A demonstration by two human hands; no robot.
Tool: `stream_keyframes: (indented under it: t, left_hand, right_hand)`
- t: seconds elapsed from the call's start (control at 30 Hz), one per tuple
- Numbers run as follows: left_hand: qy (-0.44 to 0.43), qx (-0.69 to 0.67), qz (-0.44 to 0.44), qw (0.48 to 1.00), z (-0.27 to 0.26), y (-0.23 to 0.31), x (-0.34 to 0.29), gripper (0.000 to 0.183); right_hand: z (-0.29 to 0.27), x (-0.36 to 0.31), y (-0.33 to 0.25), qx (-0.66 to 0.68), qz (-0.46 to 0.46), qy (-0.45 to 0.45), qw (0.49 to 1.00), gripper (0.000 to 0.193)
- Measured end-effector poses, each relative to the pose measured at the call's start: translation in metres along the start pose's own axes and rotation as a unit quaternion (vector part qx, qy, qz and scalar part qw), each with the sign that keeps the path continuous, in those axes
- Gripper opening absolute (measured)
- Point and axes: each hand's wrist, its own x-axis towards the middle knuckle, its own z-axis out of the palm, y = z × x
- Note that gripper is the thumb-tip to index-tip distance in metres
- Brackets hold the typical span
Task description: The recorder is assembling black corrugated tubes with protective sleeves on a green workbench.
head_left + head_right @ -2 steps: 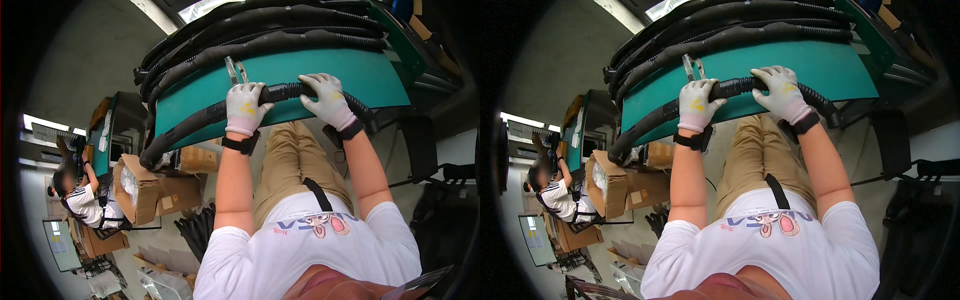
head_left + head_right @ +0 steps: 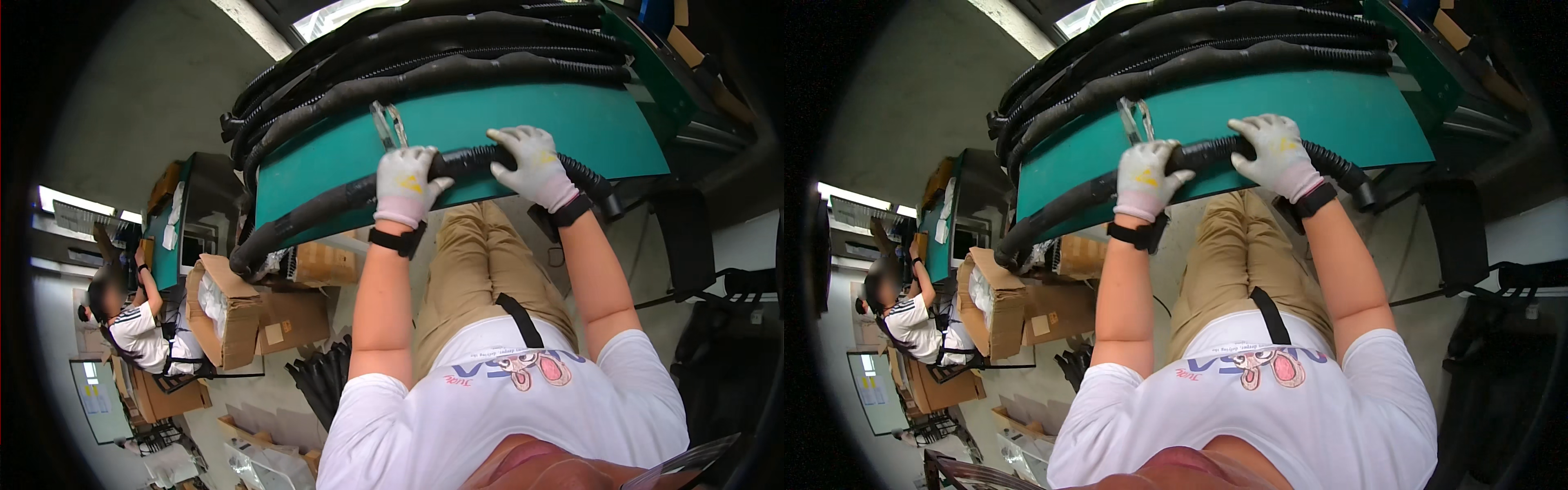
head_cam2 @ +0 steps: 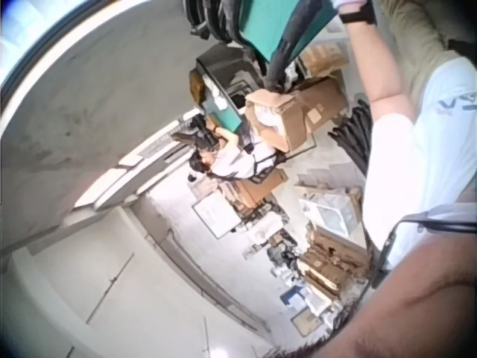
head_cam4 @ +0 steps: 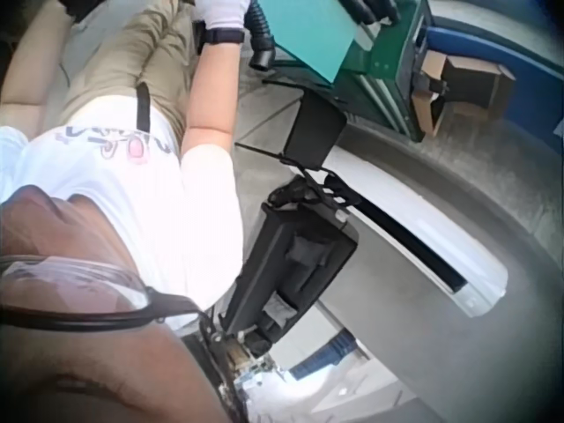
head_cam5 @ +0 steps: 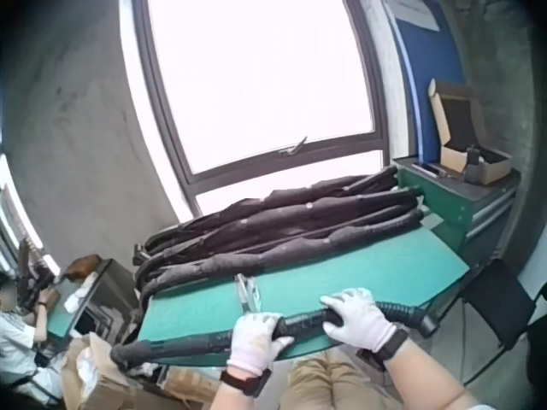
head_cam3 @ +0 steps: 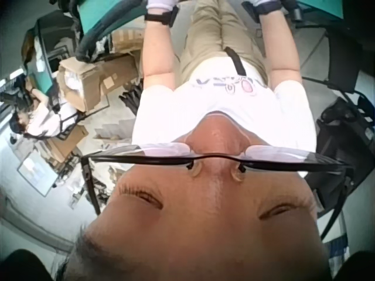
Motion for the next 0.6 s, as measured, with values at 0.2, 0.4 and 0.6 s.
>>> stream_keyframes:
  t: [0.2,0.4,0.6]
  left_hand:
    - [0.039,-0.012,-0.042,0.998,0.016,0.011,-0.019,0.056]
    - [0.030,-0.016,-0.054,0.998,0.011,0.014,-0.017,0.057]
    - [-0.004,0.007,-0.059,0.998,0.009,0.016,-0.016,0.061]
  right_hand:
    - [0.022,-0.009,-0.021,-0.051,0.019,0.016,0.998,0.053]
    - [0.026,-0.009,-0.029,-0.050,0.056,0.036,0.997,0.051]
    - [0.032,0.001,-0.030,-0.063,0.074,0.056,0.994,0.041]
